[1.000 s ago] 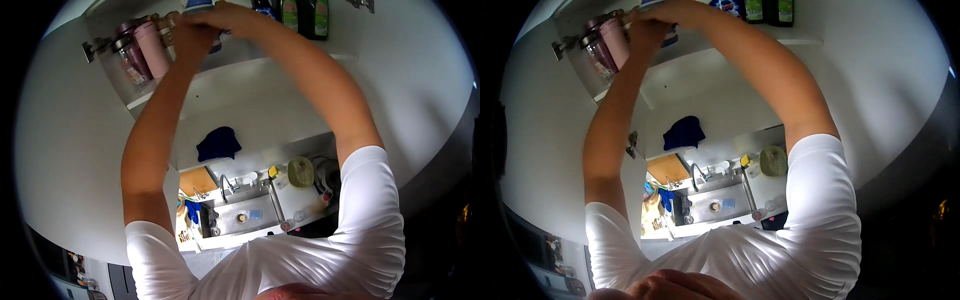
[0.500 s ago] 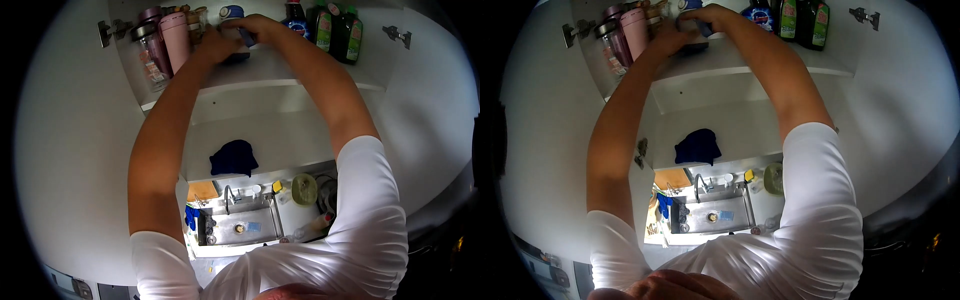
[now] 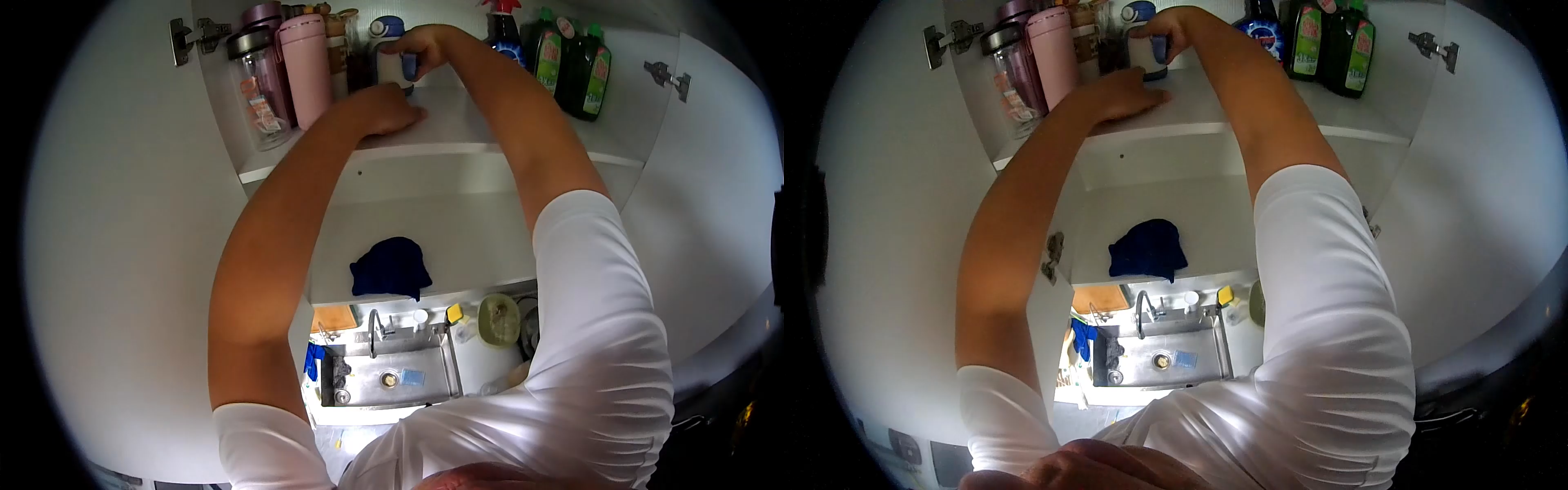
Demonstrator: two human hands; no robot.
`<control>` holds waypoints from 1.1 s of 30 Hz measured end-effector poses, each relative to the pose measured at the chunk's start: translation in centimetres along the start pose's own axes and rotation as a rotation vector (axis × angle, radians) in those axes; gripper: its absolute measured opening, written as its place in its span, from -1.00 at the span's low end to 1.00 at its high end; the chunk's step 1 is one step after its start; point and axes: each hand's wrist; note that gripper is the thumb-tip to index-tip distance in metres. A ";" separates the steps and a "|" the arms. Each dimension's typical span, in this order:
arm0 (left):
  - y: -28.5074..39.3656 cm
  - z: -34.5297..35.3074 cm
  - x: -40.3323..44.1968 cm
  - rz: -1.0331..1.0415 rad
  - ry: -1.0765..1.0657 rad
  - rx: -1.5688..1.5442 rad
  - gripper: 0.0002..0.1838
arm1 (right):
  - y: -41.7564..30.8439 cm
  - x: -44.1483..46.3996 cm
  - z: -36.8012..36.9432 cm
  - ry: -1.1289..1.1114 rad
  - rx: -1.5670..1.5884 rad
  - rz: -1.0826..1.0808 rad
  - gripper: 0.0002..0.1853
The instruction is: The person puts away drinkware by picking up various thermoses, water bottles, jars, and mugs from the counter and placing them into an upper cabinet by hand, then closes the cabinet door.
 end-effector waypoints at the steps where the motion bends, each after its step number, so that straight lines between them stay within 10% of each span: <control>1: 0.1 0.0 -0.2 0.003 -0.002 -0.001 -0.09 | 0.1 0.4 0.1 0.002 -0.036 -0.078 -0.32; 24: -0.2 0.6 -0.2 0.063 -0.014 0.089 -0.03 | 1.9 7.0 -0.4 -0.206 -0.526 0.020 -0.40; 33: -1.2 0.8 0.0 -0.050 0.055 -0.044 -0.37 | 3.7 11.3 -3.8 -0.306 -0.524 -0.017 -0.55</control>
Point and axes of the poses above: each hand's wrist, its own x-axis towards the middle knuckle, its own z-axis out of the palm, y = z × x, and after that the axes turned 5 degrees about y, right-handed
